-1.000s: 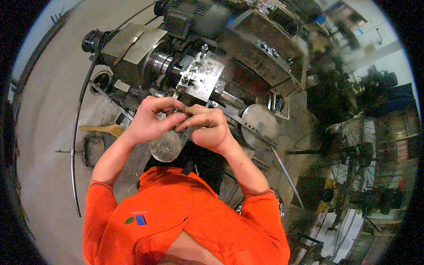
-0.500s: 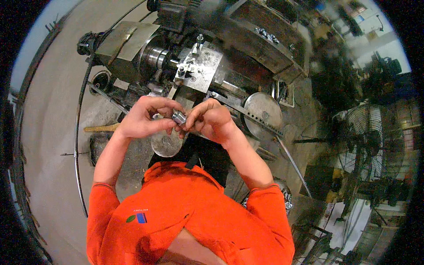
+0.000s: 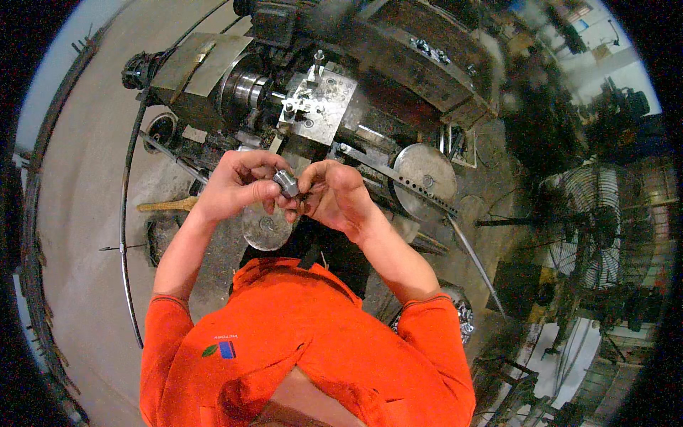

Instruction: The person operates a metal turning machine, repeatedly inserting small metal pieces into the chuck, engaging the machine, and removing the processed pieces. The person uses a long metal rod to assist with insertion and removal, and places the finished pieces into a nearby bin.

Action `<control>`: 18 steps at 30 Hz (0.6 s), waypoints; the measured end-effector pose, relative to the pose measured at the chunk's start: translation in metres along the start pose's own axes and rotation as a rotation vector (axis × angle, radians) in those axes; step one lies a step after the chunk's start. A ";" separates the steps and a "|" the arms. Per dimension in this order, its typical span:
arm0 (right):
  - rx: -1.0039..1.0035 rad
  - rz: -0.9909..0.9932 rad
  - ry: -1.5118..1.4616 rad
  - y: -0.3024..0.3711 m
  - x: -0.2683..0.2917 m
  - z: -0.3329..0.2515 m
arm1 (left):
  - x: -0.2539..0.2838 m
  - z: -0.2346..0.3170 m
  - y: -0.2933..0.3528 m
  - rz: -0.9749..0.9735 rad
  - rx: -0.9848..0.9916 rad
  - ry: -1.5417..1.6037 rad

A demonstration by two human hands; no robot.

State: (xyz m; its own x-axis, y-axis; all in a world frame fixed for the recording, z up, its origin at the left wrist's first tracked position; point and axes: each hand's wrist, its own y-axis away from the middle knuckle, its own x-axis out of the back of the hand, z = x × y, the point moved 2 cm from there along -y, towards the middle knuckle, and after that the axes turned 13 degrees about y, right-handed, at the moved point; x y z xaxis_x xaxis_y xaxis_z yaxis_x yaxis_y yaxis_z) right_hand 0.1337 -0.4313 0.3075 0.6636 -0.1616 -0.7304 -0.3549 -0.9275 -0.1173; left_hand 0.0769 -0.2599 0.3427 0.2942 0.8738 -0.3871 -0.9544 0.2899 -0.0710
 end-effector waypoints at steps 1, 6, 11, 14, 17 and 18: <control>-0.007 0.012 -0.025 0.000 0.001 0.002 | 0.000 -0.001 -0.001 0.004 0.002 0.015; -0.029 0.105 -0.038 -0.001 -0.004 0.002 | 0.001 -0.005 -0.003 0.036 0.008 0.003; -0.015 0.214 0.564 -0.001 -0.007 -0.011 | 0.003 0.000 -0.002 0.097 0.001 -0.325; 0.245 0.296 1.243 -0.004 -0.016 -0.019 | 0.001 -0.001 -0.005 0.134 -0.165 -0.527; 0.507 0.306 1.671 -0.009 -0.030 -0.025 | 0.001 -0.004 -0.007 0.180 -0.312 -0.530; 0.539 0.307 1.732 -0.011 -0.032 -0.024 | 0.003 -0.006 -0.007 0.212 -0.325 -0.541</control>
State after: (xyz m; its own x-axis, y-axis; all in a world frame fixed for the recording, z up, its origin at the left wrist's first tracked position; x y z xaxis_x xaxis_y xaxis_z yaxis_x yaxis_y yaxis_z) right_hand 0.1324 -0.4246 0.3484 0.2712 -0.7329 0.6240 -0.4958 -0.6620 -0.5621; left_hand 0.0840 -0.2617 0.3365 0.0018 0.9962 0.0865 -0.9360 0.0321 -0.3505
